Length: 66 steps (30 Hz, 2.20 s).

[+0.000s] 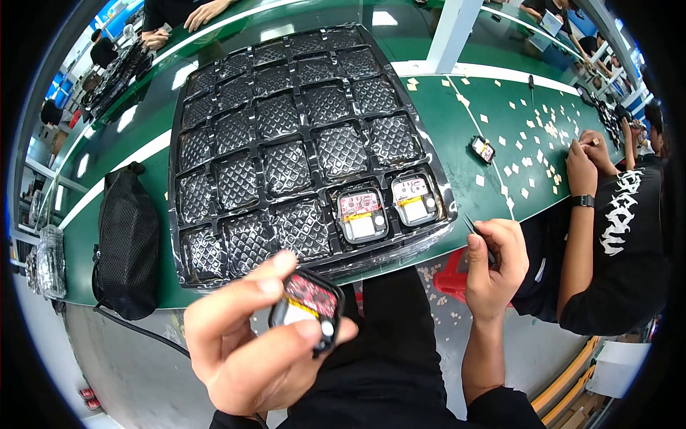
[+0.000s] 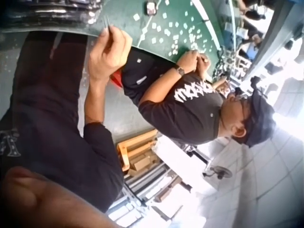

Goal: Assembling small electronic components into plastic trays using tweezers.

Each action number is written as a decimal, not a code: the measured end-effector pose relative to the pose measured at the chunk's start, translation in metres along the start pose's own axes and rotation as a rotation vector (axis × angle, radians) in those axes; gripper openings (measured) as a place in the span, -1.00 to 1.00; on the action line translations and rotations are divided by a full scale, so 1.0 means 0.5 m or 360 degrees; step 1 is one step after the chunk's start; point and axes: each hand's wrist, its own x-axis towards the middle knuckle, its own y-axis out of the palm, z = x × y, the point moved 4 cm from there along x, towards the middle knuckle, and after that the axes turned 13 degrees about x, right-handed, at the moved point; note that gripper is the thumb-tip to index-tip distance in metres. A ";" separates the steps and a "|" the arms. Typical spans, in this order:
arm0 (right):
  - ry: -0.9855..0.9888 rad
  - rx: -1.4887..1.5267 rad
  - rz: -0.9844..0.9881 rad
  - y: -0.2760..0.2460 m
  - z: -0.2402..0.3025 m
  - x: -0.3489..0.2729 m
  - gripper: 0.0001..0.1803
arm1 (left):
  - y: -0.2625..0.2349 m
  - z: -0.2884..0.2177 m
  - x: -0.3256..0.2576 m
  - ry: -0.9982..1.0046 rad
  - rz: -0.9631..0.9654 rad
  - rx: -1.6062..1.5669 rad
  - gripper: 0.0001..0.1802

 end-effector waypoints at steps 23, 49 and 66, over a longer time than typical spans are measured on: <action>0.0155 -0.0704 -0.0029 0.018 -0.092 0.116 -0.80 | 0.039 0.045 0.026 0.0138 0.0226 0.0557 -0.65; 0.0136 0.0560 0.0441 -0.011 0.106 -0.040 -0.35 | 0.125 0.004 -0.145 -0.0569 0.0513 -0.1663 -0.26; 0.0114 0.0282 0.0709 0.054 0.116 -0.093 -0.52 | 0.177 0.022 -0.210 -0.1226 0.0359 -0.2048 -0.21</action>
